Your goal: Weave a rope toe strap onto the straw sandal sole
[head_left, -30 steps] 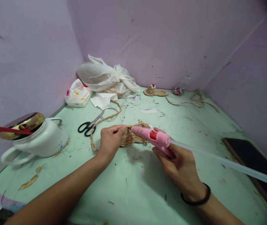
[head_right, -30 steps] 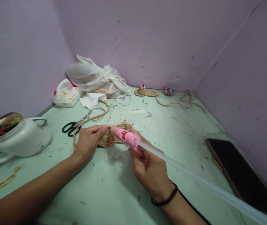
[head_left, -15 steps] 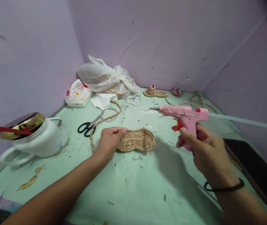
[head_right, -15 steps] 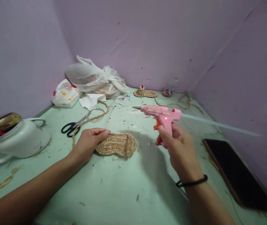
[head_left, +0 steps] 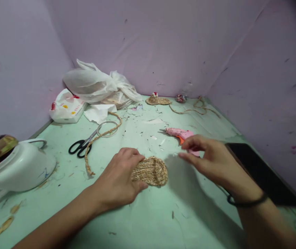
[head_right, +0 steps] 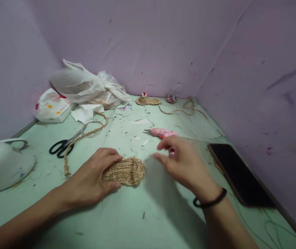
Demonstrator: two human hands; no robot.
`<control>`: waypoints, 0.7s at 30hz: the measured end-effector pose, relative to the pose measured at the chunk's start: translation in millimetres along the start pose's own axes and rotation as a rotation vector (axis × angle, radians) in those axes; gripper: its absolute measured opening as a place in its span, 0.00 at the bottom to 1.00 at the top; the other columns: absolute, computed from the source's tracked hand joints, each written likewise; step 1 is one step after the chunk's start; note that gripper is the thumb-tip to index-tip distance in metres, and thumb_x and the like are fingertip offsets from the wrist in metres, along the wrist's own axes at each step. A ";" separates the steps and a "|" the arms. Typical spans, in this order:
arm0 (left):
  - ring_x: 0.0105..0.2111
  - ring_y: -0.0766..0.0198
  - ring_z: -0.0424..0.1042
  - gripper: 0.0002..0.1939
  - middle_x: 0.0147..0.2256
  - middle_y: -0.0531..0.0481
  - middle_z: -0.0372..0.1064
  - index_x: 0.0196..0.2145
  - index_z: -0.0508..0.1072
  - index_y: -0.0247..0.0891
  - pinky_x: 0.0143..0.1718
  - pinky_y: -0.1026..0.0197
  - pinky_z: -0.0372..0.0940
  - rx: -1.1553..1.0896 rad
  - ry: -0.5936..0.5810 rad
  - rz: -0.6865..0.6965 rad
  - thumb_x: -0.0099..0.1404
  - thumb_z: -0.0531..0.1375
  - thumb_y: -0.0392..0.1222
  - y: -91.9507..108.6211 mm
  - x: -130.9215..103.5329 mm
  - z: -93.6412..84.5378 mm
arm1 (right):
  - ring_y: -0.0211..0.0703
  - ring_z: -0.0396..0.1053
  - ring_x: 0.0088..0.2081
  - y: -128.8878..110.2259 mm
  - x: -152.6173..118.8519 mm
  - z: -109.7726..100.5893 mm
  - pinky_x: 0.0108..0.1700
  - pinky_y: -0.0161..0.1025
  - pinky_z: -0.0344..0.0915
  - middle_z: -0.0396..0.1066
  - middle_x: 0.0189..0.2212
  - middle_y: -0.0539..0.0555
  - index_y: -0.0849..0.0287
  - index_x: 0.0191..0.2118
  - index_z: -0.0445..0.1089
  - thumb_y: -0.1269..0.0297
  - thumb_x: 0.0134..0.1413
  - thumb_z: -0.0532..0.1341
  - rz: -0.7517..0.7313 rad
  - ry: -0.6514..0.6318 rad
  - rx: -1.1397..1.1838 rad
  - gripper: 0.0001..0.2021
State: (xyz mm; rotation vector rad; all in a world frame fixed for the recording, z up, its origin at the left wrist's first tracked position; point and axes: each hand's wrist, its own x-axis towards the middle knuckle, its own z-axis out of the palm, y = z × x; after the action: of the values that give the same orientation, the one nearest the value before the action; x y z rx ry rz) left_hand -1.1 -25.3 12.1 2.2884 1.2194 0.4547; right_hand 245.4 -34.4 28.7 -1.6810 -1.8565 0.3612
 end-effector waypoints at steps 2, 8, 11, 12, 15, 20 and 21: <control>0.48 0.52 0.59 0.26 0.47 0.42 0.61 0.47 0.67 0.37 0.49 0.50 0.57 0.053 -0.032 -0.010 0.49 0.62 0.42 1.6 -0.6 2.0 | 0.41 0.67 0.30 -18.4 -11.8 -0.2 0.33 0.37 0.63 0.70 0.26 0.50 0.56 0.27 0.68 0.61 0.46 0.63 -0.188 -0.262 0.151 0.05; 0.43 0.52 0.60 0.21 0.42 0.44 0.62 0.45 0.66 0.38 0.45 0.50 0.58 0.143 -0.070 0.004 0.52 0.59 0.40 2.8 -1.5 2.3 | 0.50 0.62 0.43 -43.1 -27.8 30.8 0.44 0.47 0.58 0.67 0.41 0.57 0.59 0.35 0.67 0.68 0.42 0.63 -0.430 -0.195 0.025 0.10; 0.43 0.52 0.60 0.19 0.41 0.44 0.61 0.44 0.66 0.38 0.44 0.50 0.57 0.181 -0.074 0.044 0.52 0.58 0.40 4.1 -2.2 2.1 | 0.50 0.61 0.42 -41.9 -28.9 46.7 0.45 0.50 0.56 0.68 0.37 0.55 0.59 0.33 0.67 0.69 0.42 0.61 -0.460 -0.248 -0.060 0.07; 0.42 0.52 0.59 0.18 0.41 0.44 0.61 0.43 0.66 0.38 0.44 0.50 0.57 0.192 -0.071 0.056 0.52 0.58 0.40 4.4 -2.2 2.7 | 0.50 0.60 0.42 -41.0 -29.5 50.3 0.46 0.51 0.56 0.69 0.35 0.55 0.59 0.32 0.67 0.70 0.43 0.60 -0.463 -0.240 -0.079 0.06; 0.41 0.52 0.59 0.17 0.39 0.44 0.61 0.41 0.67 0.36 0.44 0.51 0.57 0.220 -0.051 0.083 0.52 0.57 0.39 3.9 -1.1 6.1 | 0.49 0.60 0.41 -38.6 -30.9 57.6 0.46 0.50 0.55 0.69 0.33 0.55 0.60 0.30 0.67 0.71 0.43 0.59 -0.469 -0.191 -0.083 0.04; 0.40 0.53 0.60 0.14 0.36 0.45 0.62 0.37 0.68 0.36 0.42 0.51 0.58 0.236 -0.021 0.097 0.49 0.56 0.39 1.0 2.7 11.6 | 0.46 0.62 0.36 -33.5 -30.3 65.0 0.44 0.47 0.57 0.70 0.29 0.53 0.59 0.27 0.69 0.71 0.42 0.59 -0.485 -0.145 -0.061 0.03; 0.39 0.53 0.60 0.14 0.36 0.45 0.62 0.36 0.68 0.36 0.42 0.51 0.58 0.238 -0.016 0.099 0.49 0.56 0.39 0.6 3.6 12.4 | 0.45 0.62 0.36 -32.4 -30.3 65.9 0.44 0.47 0.56 0.70 0.28 0.52 0.59 0.27 0.69 0.70 0.42 0.59 -0.490 -0.137 -0.060 0.03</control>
State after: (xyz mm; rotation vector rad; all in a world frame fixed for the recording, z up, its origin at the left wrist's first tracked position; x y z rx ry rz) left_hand 7.5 -26.0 2.5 2.5571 1.2123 0.3406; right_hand 180.7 -56.3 -11.8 -1.2016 -2.3183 0.2192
